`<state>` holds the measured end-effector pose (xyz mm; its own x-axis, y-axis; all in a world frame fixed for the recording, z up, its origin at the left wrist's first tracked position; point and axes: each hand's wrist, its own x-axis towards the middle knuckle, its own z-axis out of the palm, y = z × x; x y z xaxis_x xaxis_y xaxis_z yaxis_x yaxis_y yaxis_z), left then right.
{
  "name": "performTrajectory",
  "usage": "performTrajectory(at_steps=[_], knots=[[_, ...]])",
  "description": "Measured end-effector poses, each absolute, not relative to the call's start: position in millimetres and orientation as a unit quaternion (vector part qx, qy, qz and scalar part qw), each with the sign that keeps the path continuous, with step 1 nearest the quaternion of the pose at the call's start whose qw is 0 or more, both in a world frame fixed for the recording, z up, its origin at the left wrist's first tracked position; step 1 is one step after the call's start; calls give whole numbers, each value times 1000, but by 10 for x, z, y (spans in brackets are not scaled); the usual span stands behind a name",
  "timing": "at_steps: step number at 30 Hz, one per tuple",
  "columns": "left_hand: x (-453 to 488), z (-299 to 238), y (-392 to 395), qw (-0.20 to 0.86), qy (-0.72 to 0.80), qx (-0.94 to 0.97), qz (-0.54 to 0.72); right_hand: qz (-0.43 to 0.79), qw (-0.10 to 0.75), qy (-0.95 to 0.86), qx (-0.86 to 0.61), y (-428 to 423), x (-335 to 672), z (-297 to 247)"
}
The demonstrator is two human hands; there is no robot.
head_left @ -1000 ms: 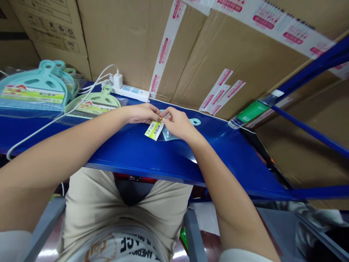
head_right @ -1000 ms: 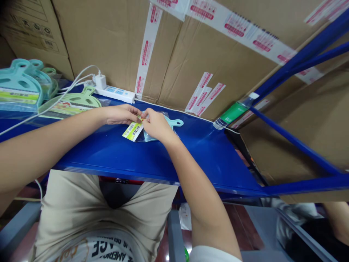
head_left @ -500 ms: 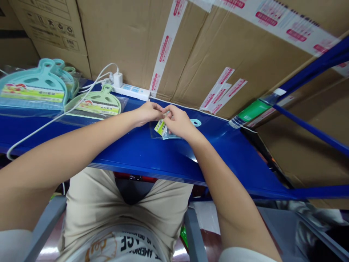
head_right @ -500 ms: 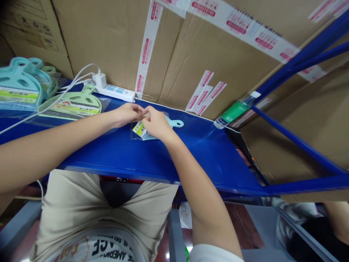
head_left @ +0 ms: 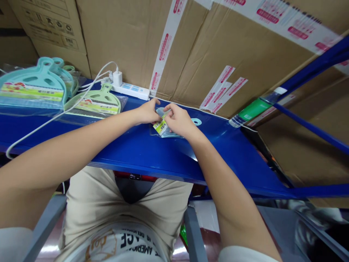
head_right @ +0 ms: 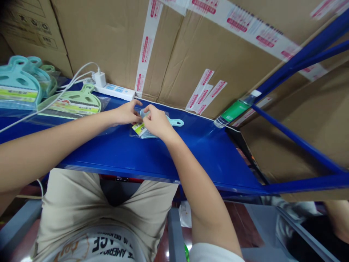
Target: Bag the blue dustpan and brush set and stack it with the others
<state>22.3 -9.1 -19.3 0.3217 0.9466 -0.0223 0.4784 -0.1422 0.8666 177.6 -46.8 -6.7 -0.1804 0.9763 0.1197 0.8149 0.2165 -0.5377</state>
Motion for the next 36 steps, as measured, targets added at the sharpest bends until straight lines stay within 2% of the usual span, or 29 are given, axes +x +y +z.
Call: performTrajectory(at_steps=[8,14,18,26,36], knots=[[338,-203,-83,448,536,618,360,186,249,-753,-580,-457,1781,-91],[387,-216,-149,549,520,539,371,189,266,-722,-610,-352,1904,-46],[386,-177,-191,589,523,491,373,146,311,-662,-666,-253,2234,64],[432,-193,-211,535,533,541,371,126,367,-561,-732,-183,2609,98],[425,-129,-131,553,533,493,409,99,311,-578,-748,-152,2576,76]])
